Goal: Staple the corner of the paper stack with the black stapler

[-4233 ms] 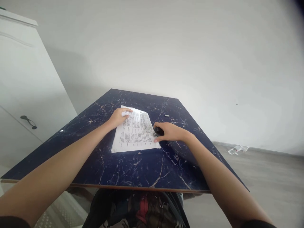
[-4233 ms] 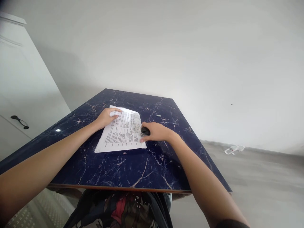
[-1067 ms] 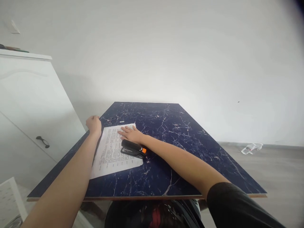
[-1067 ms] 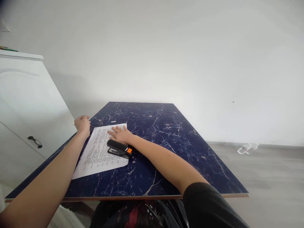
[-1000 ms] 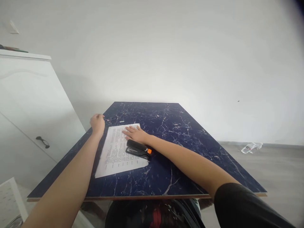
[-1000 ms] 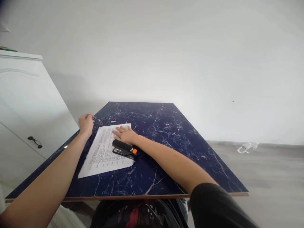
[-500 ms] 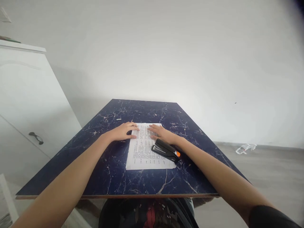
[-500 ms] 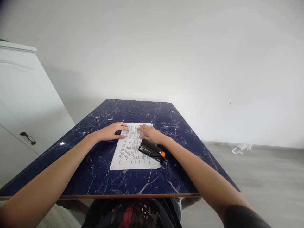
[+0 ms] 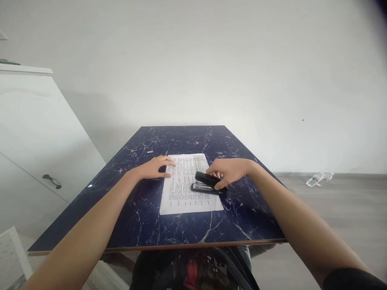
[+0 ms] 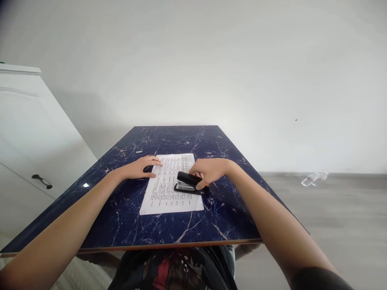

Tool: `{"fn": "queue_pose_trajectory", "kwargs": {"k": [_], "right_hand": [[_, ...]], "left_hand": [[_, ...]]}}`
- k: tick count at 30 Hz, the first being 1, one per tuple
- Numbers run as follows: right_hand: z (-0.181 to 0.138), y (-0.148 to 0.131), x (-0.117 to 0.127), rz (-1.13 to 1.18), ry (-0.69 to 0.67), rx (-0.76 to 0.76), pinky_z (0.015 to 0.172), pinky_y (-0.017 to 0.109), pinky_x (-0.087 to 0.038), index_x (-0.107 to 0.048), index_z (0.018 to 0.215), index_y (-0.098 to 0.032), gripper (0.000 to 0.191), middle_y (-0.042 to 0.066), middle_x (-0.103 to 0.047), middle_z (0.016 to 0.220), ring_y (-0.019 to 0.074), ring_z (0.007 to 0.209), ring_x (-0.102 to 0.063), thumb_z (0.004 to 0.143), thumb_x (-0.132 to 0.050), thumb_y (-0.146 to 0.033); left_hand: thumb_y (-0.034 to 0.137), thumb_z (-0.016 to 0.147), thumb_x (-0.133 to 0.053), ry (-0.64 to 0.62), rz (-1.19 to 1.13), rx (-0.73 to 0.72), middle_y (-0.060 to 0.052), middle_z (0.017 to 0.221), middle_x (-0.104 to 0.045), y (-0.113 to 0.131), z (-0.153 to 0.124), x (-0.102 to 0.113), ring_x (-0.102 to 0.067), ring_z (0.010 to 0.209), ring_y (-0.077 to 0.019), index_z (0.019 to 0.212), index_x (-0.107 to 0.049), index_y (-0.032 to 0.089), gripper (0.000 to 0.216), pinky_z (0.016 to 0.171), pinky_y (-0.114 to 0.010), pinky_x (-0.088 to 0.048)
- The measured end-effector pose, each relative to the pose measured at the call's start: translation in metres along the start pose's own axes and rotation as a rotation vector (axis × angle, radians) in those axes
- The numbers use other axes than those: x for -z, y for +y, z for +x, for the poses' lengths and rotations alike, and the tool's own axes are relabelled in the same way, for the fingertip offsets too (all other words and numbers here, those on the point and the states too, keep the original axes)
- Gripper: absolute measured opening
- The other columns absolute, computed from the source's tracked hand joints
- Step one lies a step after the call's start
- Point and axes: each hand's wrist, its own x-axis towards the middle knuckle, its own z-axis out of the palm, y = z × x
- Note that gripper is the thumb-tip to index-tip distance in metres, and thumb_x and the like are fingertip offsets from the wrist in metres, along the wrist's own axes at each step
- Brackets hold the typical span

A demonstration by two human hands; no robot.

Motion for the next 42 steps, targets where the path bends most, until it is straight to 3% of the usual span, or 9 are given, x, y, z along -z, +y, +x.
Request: {"fn": "queue_pose_trajectory", "kwargs": {"k": [4,7,12,17,21,25,29,34,42], "right_hand": [[0.008,0.001,-0.003,-0.041,0.309,0.001,0.068,0.033,-0.044,-0.069,0.092,-0.018,0.023,0.006,-0.070,0.089,0.0184,0.077,-0.062,0.091,-0.064,-0.041],[0.027,0.003,-0.014,-0.096,0.534,-0.044,0.066,0.032,-0.042,-0.068,0.097,-0.018,0.022,0.007,-0.069,0.091,0.0190,0.077,-0.060,0.092,-0.064,-0.040],[0.055,0.003,-0.034,-0.120,0.665,-0.087,0.069,0.032,-0.042,-0.067,0.102,-0.018,0.020,0.008,-0.068,0.096,0.0194,0.080,-0.060,0.092,-0.066,-0.036],[0.059,0.007,-0.038,-0.104,0.640,-0.057,0.070,0.034,-0.045,-0.069,0.106,-0.018,0.026,0.009,-0.069,0.099,0.0209,0.082,-0.060,0.092,-0.067,-0.039],[0.051,0.020,-0.031,0.125,0.536,0.029,0.080,0.036,-0.050,-0.070,0.115,-0.020,0.037,0.010,-0.070,0.111,0.0230,0.096,-0.063,0.093,-0.065,-0.049],[0.041,0.039,-0.027,0.354,0.384,0.062,0.085,0.038,-0.052,-0.069,0.127,-0.022,0.037,0.010,-0.069,0.123,0.0224,0.100,-0.064,0.100,-0.054,-0.042],[0.038,0.051,-0.028,0.437,0.315,0.061,0.085,0.039,-0.052,-0.064,0.137,-0.026,0.041,0.008,-0.070,0.126,0.0218,0.097,-0.063,0.100,-0.051,-0.037],[0.039,0.050,-0.029,0.418,0.295,0.048,0.086,0.041,-0.051,-0.065,0.136,-0.027,0.040,0.007,-0.070,0.124,0.0226,0.097,-0.062,0.101,-0.050,-0.040],[0.039,0.047,-0.030,0.400,0.294,0.025,0.091,0.043,-0.050,-0.065,0.134,-0.025,0.039,0.008,-0.069,0.126,0.0246,0.104,-0.063,0.102,-0.049,-0.042]], "left_hand": [[0.067,0.083,-0.069,-0.019,-0.029,0.022,-0.005,0.168,-0.030,-0.007,-0.006,0.001,-0.020,0.154,-0.0414,0.157,-0.036,0.043,0.084,0.122,-0.062,-0.019],[0.066,0.081,-0.071,-0.023,-0.044,0.022,-0.005,0.168,-0.029,-0.012,-0.009,0.002,-0.021,0.154,-0.0418,0.156,-0.038,0.043,0.085,0.121,-0.062,-0.023],[0.064,0.081,-0.073,0.009,-0.073,0.028,-0.007,0.165,-0.036,-0.009,-0.009,0.004,-0.029,0.151,-0.0404,0.152,-0.045,0.041,0.080,0.118,-0.057,-0.032],[0.057,0.086,-0.070,0.010,-0.116,-0.031,-0.006,0.152,-0.053,0.000,-0.009,0.010,-0.048,0.140,-0.0332,0.132,-0.067,0.038,0.050,0.115,-0.053,-0.037],[0.051,0.085,-0.073,0.067,-0.162,-0.077,-0.006,0.137,-0.065,-0.001,-0.009,0.012,-0.059,0.128,-0.0289,0.109,-0.079,0.033,0.030,0.111,-0.049,-0.043],[0.048,0.085,-0.073,0.090,-0.211,-0.085,-0.007,0.127,-0.070,-0.003,-0.010,0.013,-0.063,0.121,-0.0287,0.100,-0.081,0.031,0.024,0.105,-0.050,-0.048],[0.050,0.081,-0.076,0.049,-0.170,-0.071,-0.006,0.133,-0.066,0.005,-0.009,0.013,-0.058,0.126,-0.0313,0.101,-0.079,0.032,0.027,0.110,-0.054,-0.043],[0.052,0.081,-0.075,-0.001,-0.111,-0.031,-0.006,0.145,-0.057,0.014,-0.007,0.010,-0.047,0.137,-0.0355,0.109,-0.075,0.033,0.033,0.112,-0.057,-0.037],[0.052,0.085,-0.070,-0.045,-0.095,-0.042,-0.003,0.150,-0.053,0.008,-0.005,0.009,-0.044,0.140,-0.0358,0.116,-0.071,0.036,0.035,0.114,-0.058,-0.034]]}}
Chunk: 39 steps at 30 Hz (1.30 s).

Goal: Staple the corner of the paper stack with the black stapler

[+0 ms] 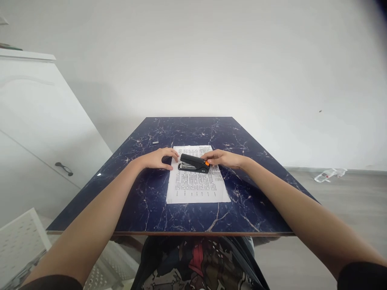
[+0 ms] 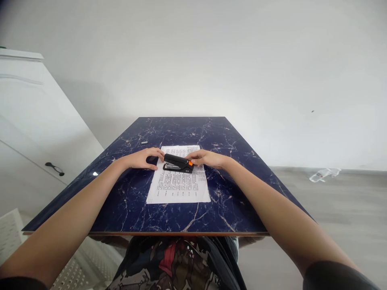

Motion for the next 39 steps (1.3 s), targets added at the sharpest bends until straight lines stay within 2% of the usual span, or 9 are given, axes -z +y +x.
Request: {"fn": "queue_pose_trajectory", "kwargs": {"k": [6,21,33,39], "right_hand": [[0.0002,-0.0006,-0.0004,0.056,-0.008,-0.026,0.094,0.047,-0.049,-0.065,0.135,-0.026,0.038,0.009,-0.069,0.129,0.0264,0.109,-0.063,0.103,-0.049,-0.039],[-0.0005,-0.0063,-0.0013,0.076,-0.022,-0.025,0.090,0.045,-0.050,-0.065,0.135,-0.026,0.038,0.009,-0.068,0.128,0.0257,0.104,-0.062,0.102,-0.049,-0.039],[0.0008,-0.0013,-0.0002,0.134,-0.031,-0.024,0.091,0.042,-0.047,-0.066,0.131,-0.024,0.036,0.009,-0.067,0.126,0.0242,0.102,-0.060,0.101,-0.052,-0.039],[0.0017,-0.0003,0.0003,0.156,-0.024,-0.018,0.091,0.042,-0.046,-0.068,0.128,-0.025,0.034,0.009,-0.068,0.123,0.0245,0.101,-0.060,0.100,-0.055,-0.039]], "left_hand": [[0.051,0.083,-0.072,-0.042,-0.007,-0.014,-0.003,0.156,-0.046,-0.0016,-0.0029,0.0020,-0.040,0.143,-0.0381,0.124,-0.068,0.038,0.044,0.117,-0.060,-0.029],[0.056,0.081,-0.073,-0.068,0.030,-0.026,-0.004,0.156,-0.044,0.0044,-0.0022,0.0015,-0.037,0.144,-0.0380,0.129,-0.064,0.037,0.052,0.119,-0.059,-0.025],[0.059,0.075,-0.077,-0.116,0.017,-0.001,-0.003,0.162,-0.035,0.0027,-0.0049,0.0027,-0.033,0.144,-0.0424,0.140,-0.057,0.040,0.070,0.115,-0.061,-0.032],[0.057,0.078,-0.075,-0.126,0.041,0.025,-0.004,0.162,-0.034,0.0073,-0.0039,0.0029,-0.029,0.146,-0.0428,0.137,-0.057,0.040,0.064,0.116,-0.063,-0.029]]}}
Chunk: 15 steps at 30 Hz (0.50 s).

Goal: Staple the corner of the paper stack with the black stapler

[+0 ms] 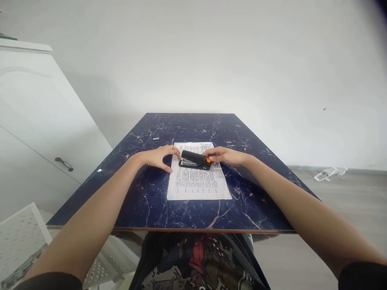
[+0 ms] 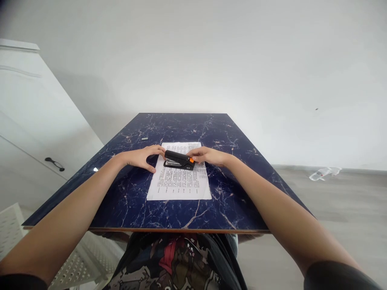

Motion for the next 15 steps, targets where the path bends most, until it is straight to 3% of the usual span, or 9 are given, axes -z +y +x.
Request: {"fn": "queue_pose_trajectory", "kwargs": {"k": [15], "right_hand": [[-0.0007,0.0027,-0.0004,-0.055,0.012,0.038,0.085,0.041,-0.049,-0.068,0.129,-0.025,0.033,0.008,-0.070,0.120,0.0228,0.097,-0.062,0.101,-0.052,-0.037]], "left_hand": [[0.058,0.069,-0.081,-0.022,-0.023,0.010,-0.007,0.164,-0.031,0.0051,-0.0013,-0.0006,-0.033,0.146,-0.0433,0.139,-0.054,0.037,0.078,0.111,-0.059,-0.040]]}}
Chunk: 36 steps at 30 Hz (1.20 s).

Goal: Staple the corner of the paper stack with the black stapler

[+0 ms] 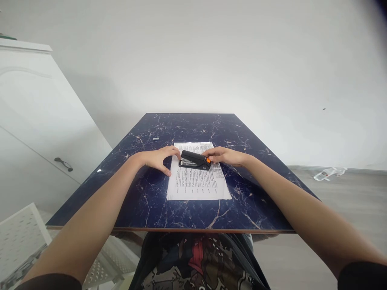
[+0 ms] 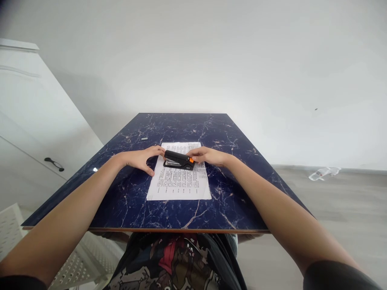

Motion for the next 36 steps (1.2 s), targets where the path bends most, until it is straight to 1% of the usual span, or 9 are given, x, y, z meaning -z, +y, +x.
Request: {"fn": "queue_pose_trajectory", "kwargs": {"k": [4,7,12,15,22,28,32,36], "right_hand": [[0.0000,-0.0016,-0.0008,-0.020,0.006,0.003,0.084,0.041,-0.049,-0.068,0.128,-0.025,0.034,0.008,-0.071,0.118,0.0226,0.095,-0.061,0.101,-0.052,-0.037],[-0.0001,-0.0050,-0.0021,-0.025,0.010,0.003,0.084,0.041,-0.049,-0.068,0.127,-0.025,0.034,0.009,-0.070,0.120,0.0231,0.096,-0.062,0.101,-0.052,-0.038],[-0.0002,-0.0086,-0.0038,0.028,-0.002,-0.016,0.085,0.041,-0.048,-0.068,0.128,-0.023,0.035,0.010,-0.069,0.121,0.0245,0.098,-0.061,0.100,-0.054,-0.040],[0.0003,-0.0063,-0.0031,0.052,0.000,-0.019,0.087,0.041,-0.046,-0.068,0.126,-0.023,0.033,0.010,-0.069,0.120,0.0246,0.099,-0.060,0.100,-0.056,-0.039],[0.0017,-0.0003,-0.0015,0.045,-0.003,-0.027,0.088,0.041,-0.045,-0.067,0.124,-0.023,0.032,0.010,-0.068,0.120,0.0246,0.101,-0.060,0.100,-0.056,-0.040],[-0.0006,-0.0063,-0.0028,-0.049,0.002,-0.007,0.085,0.042,-0.049,-0.066,0.128,-0.024,0.036,0.009,-0.069,0.122,0.0245,0.100,-0.062,0.101,-0.047,-0.037],[-0.0011,-0.0080,-0.0025,-0.045,-0.005,0.000,0.082,0.042,-0.050,-0.065,0.131,-0.023,0.038,0.010,-0.070,0.122,0.0247,0.099,-0.063,0.100,-0.047,-0.033],[-0.0003,-0.0079,-0.0016,-0.035,-0.022,-0.020,0.080,0.040,-0.050,-0.066,0.128,-0.024,0.035,0.009,-0.069,0.123,0.0238,0.098,-0.062,0.099,-0.049,-0.033]], "left_hand": [[0.059,0.069,-0.080,0.002,0.022,0.014,-0.006,0.164,-0.031,0.0013,0.0009,-0.0005,-0.031,0.147,-0.0432,0.139,-0.053,0.038,0.078,0.110,-0.061,-0.039],[0.059,0.070,-0.080,0.003,0.030,0.014,-0.006,0.164,-0.031,0.0002,0.0018,-0.0009,-0.030,0.147,-0.0430,0.139,-0.053,0.038,0.077,0.111,-0.060,-0.038],[0.060,0.068,-0.081,-0.046,0.033,0.014,-0.007,0.166,-0.025,-0.0011,0.0009,0.0002,-0.028,0.148,-0.0438,0.142,-0.050,0.038,0.084,0.112,-0.061,-0.039],[0.061,0.068,-0.080,-0.051,0.033,0.018,-0.006,0.167,-0.022,-0.0008,0.0006,0.0008,-0.026,0.149,-0.0440,0.144,-0.049,0.038,0.085,0.113,-0.061,-0.037],[0.060,0.069,-0.080,-0.034,0.029,0.035,-0.004,0.166,-0.026,0.0023,0.0011,0.0012,-0.025,0.150,-0.0426,0.142,-0.051,0.039,0.082,0.114,-0.060,-0.036],[0.059,0.076,-0.074,0.005,-0.027,0.018,-0.004,0.162,-0.034,0.0023,0.0006,0.0017,-0.032,0.147,-0.0404,0.135,-0.059,0.039,0.064,0.115,-0.058,-0.035],[0.056,0.073,-0.079,0.028,-0.064,-0.006,-0.004,0.159,-0.039,-0.0005,0.0008,0.0006,-0.036,0.144,-0.0398,0.135,-0.060,0.040,0.067,0.113,-0.055,-0.037],[0.056,0.071,-0.080,0.030,-0.083,0.003,-0.003,0.161,-0.037,-0.0016,0.0004,0.0001,-0.038,0.144,-0.0395,0.135,-0.061,0.040,0.068,0.112,-0.053,-0.039]]}}
